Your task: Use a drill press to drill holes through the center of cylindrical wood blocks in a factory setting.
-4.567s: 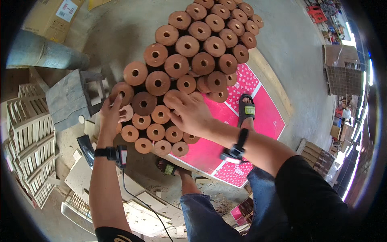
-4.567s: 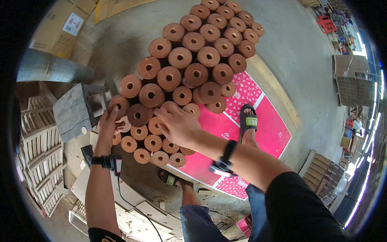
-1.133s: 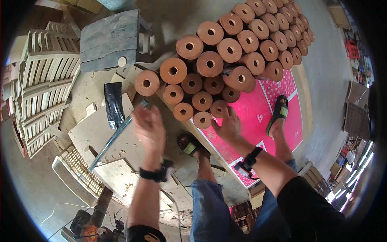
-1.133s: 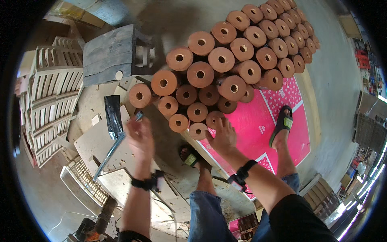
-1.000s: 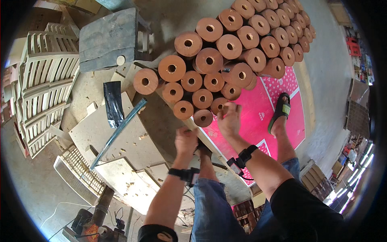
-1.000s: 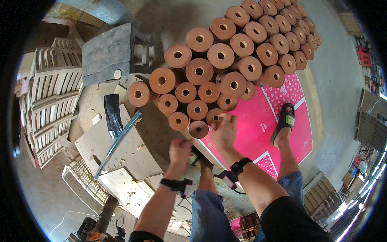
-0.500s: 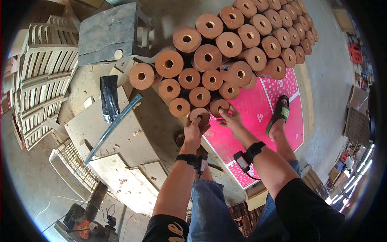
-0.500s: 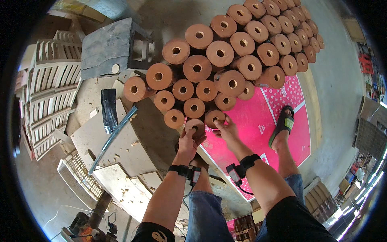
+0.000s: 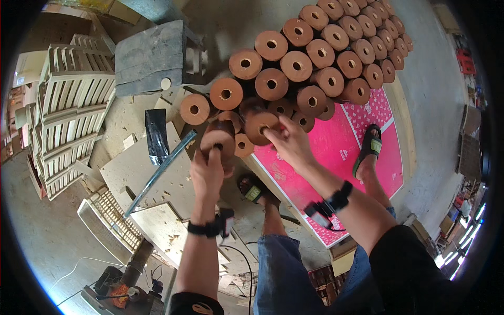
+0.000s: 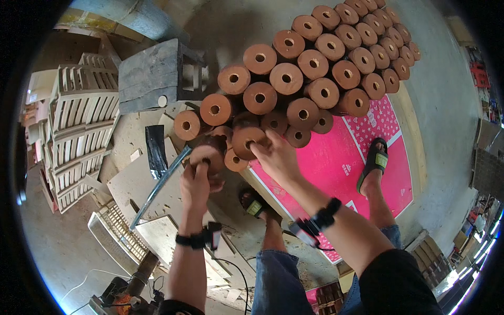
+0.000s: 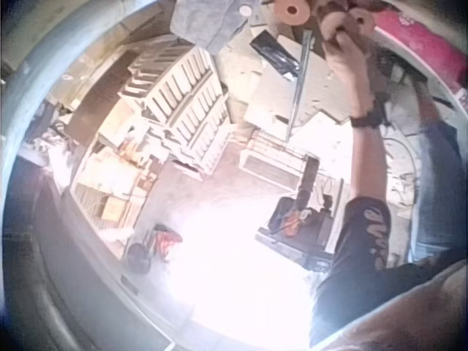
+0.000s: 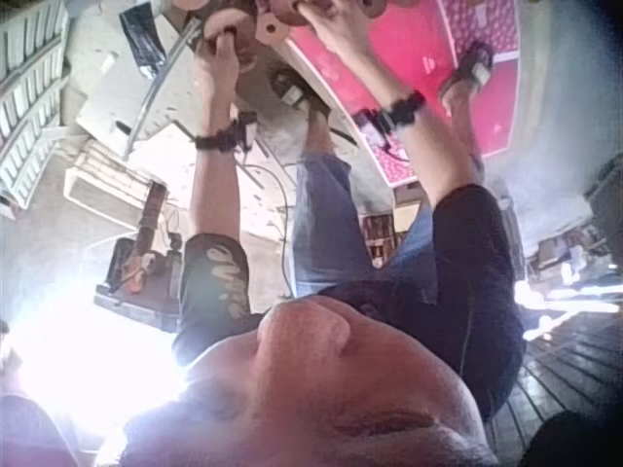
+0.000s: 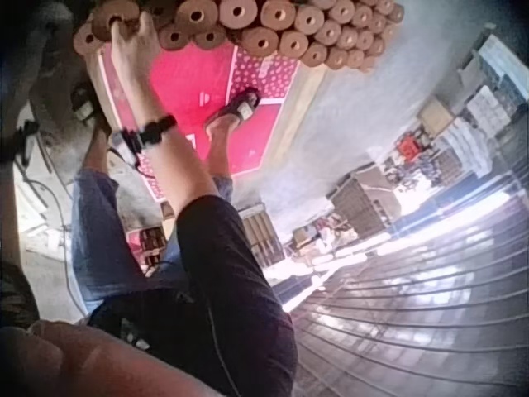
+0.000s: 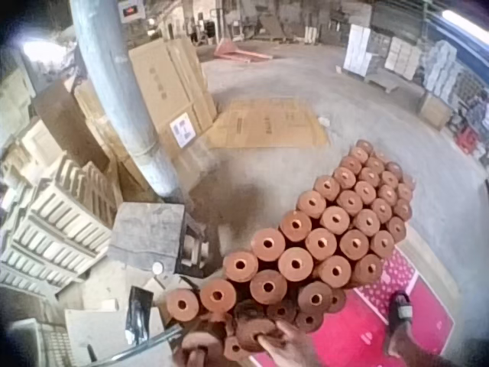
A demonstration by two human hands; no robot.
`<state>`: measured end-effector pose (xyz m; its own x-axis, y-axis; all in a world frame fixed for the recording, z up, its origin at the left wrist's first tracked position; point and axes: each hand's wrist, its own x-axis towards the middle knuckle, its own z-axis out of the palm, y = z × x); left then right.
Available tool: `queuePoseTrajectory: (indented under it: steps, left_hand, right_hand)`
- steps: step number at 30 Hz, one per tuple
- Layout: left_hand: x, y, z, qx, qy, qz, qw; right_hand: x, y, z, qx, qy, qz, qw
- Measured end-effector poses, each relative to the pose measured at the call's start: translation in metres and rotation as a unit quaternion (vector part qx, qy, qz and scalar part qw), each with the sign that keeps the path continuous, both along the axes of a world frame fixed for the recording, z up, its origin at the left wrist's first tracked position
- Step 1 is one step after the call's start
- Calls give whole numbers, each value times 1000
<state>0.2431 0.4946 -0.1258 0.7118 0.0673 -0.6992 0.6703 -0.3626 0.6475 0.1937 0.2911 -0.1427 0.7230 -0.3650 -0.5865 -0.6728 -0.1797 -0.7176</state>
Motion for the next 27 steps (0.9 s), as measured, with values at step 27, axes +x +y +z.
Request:
queuePoseTrajectory:
  steps: [27]
  left_hand:
    - [-73, -98, -40, 24, -22, -195, 980]
  right_hand:
    - [-44, -86, -87, -257, 203, 66, 943]
